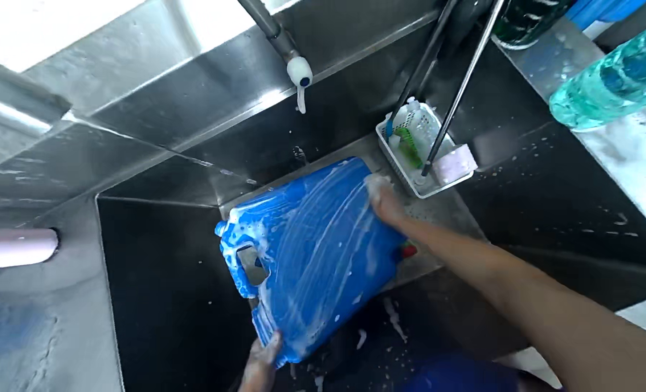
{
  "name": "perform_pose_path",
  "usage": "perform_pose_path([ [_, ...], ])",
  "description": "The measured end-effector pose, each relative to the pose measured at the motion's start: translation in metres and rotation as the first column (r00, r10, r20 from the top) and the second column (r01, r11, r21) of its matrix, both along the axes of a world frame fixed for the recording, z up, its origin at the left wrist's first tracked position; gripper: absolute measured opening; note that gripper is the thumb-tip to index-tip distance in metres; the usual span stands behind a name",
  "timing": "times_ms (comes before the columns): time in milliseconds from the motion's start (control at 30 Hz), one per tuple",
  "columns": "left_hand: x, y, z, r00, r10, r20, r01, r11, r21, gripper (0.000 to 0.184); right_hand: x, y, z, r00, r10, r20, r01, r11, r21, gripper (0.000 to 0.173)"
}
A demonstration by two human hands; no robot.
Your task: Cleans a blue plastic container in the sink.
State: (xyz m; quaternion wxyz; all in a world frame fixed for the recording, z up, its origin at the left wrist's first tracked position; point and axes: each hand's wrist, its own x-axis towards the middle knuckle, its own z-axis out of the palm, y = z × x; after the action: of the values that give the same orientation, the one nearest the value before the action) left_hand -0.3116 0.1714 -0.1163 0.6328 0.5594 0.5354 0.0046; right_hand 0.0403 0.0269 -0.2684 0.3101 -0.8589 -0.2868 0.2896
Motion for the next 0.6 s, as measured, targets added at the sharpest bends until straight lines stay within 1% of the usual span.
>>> perform_pose_path([
  [33, 0.010, -0.018, 0.006, 1.000, -0.017, -0.021, 0.017, 1.000, 0.017, 0.037, 0.018, 0.006, -0.003, 0.990, -0.123, -0.072, 0.114, 0.986, -0.119, 0.048],
  [67, 0.024, -0.038, 0.015, 1.000, 0.010, -0.028, -0.009, 0.999, 0.044, 0.037, 0.014, 0.013, 0.002, 0.983, -0.169, -0.074, 0.154, 0.973, -0.170, 0.049],
  [100, 0.043, -0.056, 0.026, 0.999, 0.044, -0.015, -0.043, 0.997, 0.066, 0.034, -0.005, 0.019, 0.020, 0.989, -0.143, -0.032, 0.139, 0.985, -0.103, 0.048],
  [133, 0.062, -0.070, 0.039, 0.998, 0.064, 0.014, -0.065, 0.995, 0.077, 0.030, -0.034, 0.027, 0.054, 0.998, -0.061, 0.027, 0.059, 0.996, 0.059, 0.045],
  [167, 0.079, -0.081, 0.054, 0.994, 0.087, 0.060, -0.091, 0.993, 0.070, 0.025, -0.070, 0.026, 0.097, 0.995, 0.053, 0.080, -0.071, 0.965, 0.252, 0.041],
  [200, 0.090, -0.088, 0.070, 0.984, 0.122, 0.128, -0.128, 0.991, 0.041, 0.023, -0.104, 0.013, 0.145, 0.975, 0.180, 0.134, -0.220, 0.880, 0.421, 0.037],
  [233, 0.095, -0.089, 0.087, 0.964, 0.162, 0.211, -0.164, 0.986, -0.010, 0.027, -0.127, -0.004, 0.188, 0.936, 0.297, 0.190, -0.352, 0.767, 0.537, 0.032],
  [267, 0.097, -0.086, 0.103, 0.937, 0.211, 0.278, -0.197, 0.977, -0.078, 0.032, -0.137, -0.025, 0.219, 0.896, 0.384, 0.224, -0.439, 0.682, 0.586, 0.034],
  [300, 0.097, -0.077, 0.116, 0.905, 0.283, 0.317, -0.239, 0.956, -0.172, 0.034, -0.134, -0.041, 0.228, 0.883, 0.371, 0.289, -0.468, 0.641, 0.608, 0.034],
  [333, 0.093, -0.066, 0.119, 0.869, 0.371, 0.329, -0.288, 0.918, -0.273, 0.037, -0.116, -0.051, 0.217, 0.883, 0.283, 0.374, -0.461, 0.670, 0.581, 0.027],
  [367, 0.089, -0.055, 0.113, 0.833, 0.456, 0.313, -0.344, 0.870, -0.353, 0.041, -0.086, -0.058, 0.197, 0.875, 0.207, 0.437, -0.423, 0.766, 0.484, 0.026],
  [400, 0.087, -0.046, 0.100, 0.799, 0.527, 0.289, -0.408, 0.829, -0.384, 0.039, -0.051, -0.064, 0.176, 0.882, 0.181, 0.436, -0.352, 0.867, 0.353, 0.029],
  [433, 0.087, -0.039, 0.083, 0.769, 0.573, 0.284, -0.466, 0.806, -0.365, 0.034, -0.026, -0.064, 0.159, 0.895, 0.148, 0.420, -0.268, 0.932, 0.242, 0.033],
  [467, 0.090, -0.036, 0.071, 0.739, 0.610, 0.286, -0.515, 0.785, -0.345, 0.031, -0.021, -0.057, 0.152, 0.905, 0.137, 0.402, -0.214, 0.965, 0.152, 0.038],
  [500, 0.098, -0.033, 0.066, 0.704, 0.644, 0.298, -0.555, 0.762, -0.335, 0.029, -0.039, -0.039, 0.155, 0.893, 0.132, 0.429, -0.203, 0.971, 0.124, 0.039],
  [533, 0.105, -0.031, 0.067, 0.680, 0.652, 0.336, -0.558, 0.757, -0.340, 0.028, -0.074, -0.016, 0.167, 0.879, 0.159, 0.450, -0.254, 0.954, 0.157, 0.040],
  [567, 0.110, -0.030, 0.069, 0.682, 0.625, 0.379, -0.529, 0.780, -0.335, 0.029, -0.119, 0.003, 0.185, 0.854, 0.201, 0.481, -0.349, 0.905, 0.242, 0.036],
  [600, 0.111, -0.030, 0.070, 0.709, 0.569, 0.416, -0.480, 0.822, -0.306, 0.029, -0.159, 0.013, 0.200, 0.839, 0.260, 0.477, -0.451, 0.824, 0.344, 0.033],
])
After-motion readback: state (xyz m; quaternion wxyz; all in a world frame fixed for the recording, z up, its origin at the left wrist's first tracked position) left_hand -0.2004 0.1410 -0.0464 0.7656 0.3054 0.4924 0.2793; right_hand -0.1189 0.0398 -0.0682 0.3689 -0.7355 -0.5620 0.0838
